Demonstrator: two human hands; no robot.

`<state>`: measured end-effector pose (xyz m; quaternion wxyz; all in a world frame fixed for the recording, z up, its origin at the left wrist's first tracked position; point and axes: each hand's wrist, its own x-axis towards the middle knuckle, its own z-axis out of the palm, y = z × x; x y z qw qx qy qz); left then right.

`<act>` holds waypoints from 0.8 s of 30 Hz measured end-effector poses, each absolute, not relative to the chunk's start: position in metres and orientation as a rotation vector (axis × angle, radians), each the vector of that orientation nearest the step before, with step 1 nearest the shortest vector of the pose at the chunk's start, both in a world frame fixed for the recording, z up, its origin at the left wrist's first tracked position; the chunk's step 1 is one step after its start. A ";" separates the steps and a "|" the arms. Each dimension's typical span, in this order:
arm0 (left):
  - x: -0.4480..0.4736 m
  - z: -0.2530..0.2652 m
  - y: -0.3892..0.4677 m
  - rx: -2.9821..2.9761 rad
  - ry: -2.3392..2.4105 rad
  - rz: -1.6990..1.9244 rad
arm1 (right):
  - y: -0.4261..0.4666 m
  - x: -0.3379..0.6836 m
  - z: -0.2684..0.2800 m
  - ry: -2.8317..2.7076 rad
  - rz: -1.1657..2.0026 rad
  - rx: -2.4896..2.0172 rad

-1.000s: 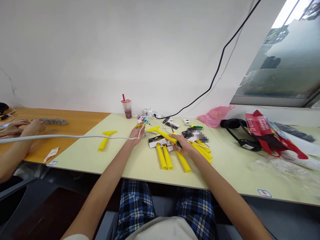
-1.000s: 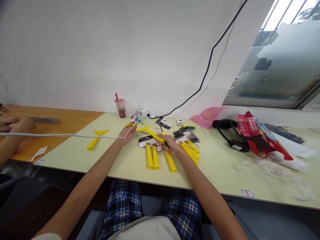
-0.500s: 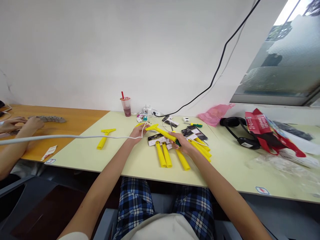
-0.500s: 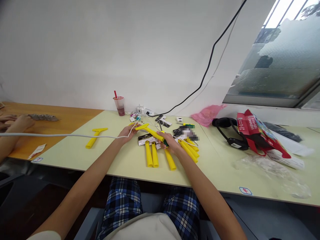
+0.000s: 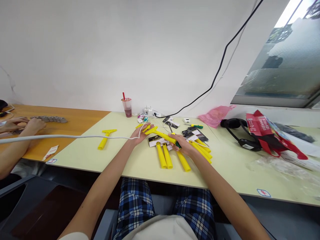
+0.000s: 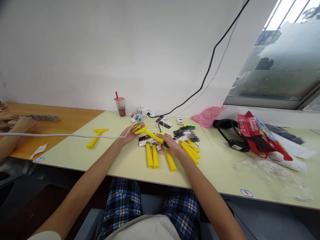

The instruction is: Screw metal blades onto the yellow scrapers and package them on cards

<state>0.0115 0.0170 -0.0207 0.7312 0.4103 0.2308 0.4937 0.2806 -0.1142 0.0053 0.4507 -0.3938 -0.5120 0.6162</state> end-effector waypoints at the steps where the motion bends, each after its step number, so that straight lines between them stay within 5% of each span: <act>1: 0.011 -0.019 0.016 0.917 0.515 1.070 | -0.114 0.280 0.005 -1.278 1.522 -0.980; 24: 0.021 -0.009 -0.006 1.123 0.633 0.963 | -0.114 0.279 0.006 -1.300 1.495 -0.990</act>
